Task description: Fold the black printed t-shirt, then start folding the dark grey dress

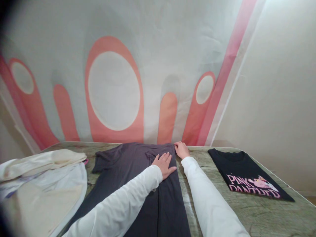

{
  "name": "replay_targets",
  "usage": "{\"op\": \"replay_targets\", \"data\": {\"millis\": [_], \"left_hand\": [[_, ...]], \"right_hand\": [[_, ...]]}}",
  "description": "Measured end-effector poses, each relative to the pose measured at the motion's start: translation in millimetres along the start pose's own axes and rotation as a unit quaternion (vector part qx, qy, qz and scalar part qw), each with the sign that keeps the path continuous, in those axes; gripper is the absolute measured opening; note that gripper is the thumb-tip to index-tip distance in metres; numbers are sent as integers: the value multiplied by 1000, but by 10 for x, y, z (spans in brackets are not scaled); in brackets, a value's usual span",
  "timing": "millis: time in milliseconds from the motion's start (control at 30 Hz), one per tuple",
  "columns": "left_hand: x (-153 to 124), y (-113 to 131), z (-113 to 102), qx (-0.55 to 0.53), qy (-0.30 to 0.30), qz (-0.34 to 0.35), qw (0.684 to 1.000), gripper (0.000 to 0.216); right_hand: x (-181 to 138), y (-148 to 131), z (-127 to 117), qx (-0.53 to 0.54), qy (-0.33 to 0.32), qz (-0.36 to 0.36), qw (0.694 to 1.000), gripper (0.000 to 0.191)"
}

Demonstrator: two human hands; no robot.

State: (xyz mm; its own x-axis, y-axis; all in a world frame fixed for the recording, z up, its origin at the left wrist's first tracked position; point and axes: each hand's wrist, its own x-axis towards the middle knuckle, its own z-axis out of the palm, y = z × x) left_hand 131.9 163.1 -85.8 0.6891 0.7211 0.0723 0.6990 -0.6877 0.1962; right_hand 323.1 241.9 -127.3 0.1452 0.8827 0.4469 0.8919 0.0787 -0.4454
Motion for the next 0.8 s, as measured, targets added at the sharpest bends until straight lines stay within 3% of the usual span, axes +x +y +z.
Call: {"op": "replay_targets", "data": {"millis": [167, 433, 533, 633, 733, 800], "left_hand": [[-203, -224, -94, 43, -18, 36, 998, 68], [-347, -341, -60, 6, 94, 75, 993, 47], [-310, -412, -116, -26, 172, 16, 985, 36], [-285, -572, -219, -44, 240, -105, 964, 24], [-299, -747, -299, -56, 246, -214, 944, 22], [-320, -823, -321, -56, 225, -249, 940, 26]], "right_hand": [[23, -2, -9, -1, 28, 18, 999, 20], [7, 6, -25, 22, 43, 15, 999, 17], [-35, -5, -14, 30, 42, 24, 998, 19], [-76, 6, -13, 34, 47, 54, 997, 23], [-106, 6, -16, 41, 38, 79, 995, 21], [-117, -17, -13, 47, 24, 86, 995, 20]]}}
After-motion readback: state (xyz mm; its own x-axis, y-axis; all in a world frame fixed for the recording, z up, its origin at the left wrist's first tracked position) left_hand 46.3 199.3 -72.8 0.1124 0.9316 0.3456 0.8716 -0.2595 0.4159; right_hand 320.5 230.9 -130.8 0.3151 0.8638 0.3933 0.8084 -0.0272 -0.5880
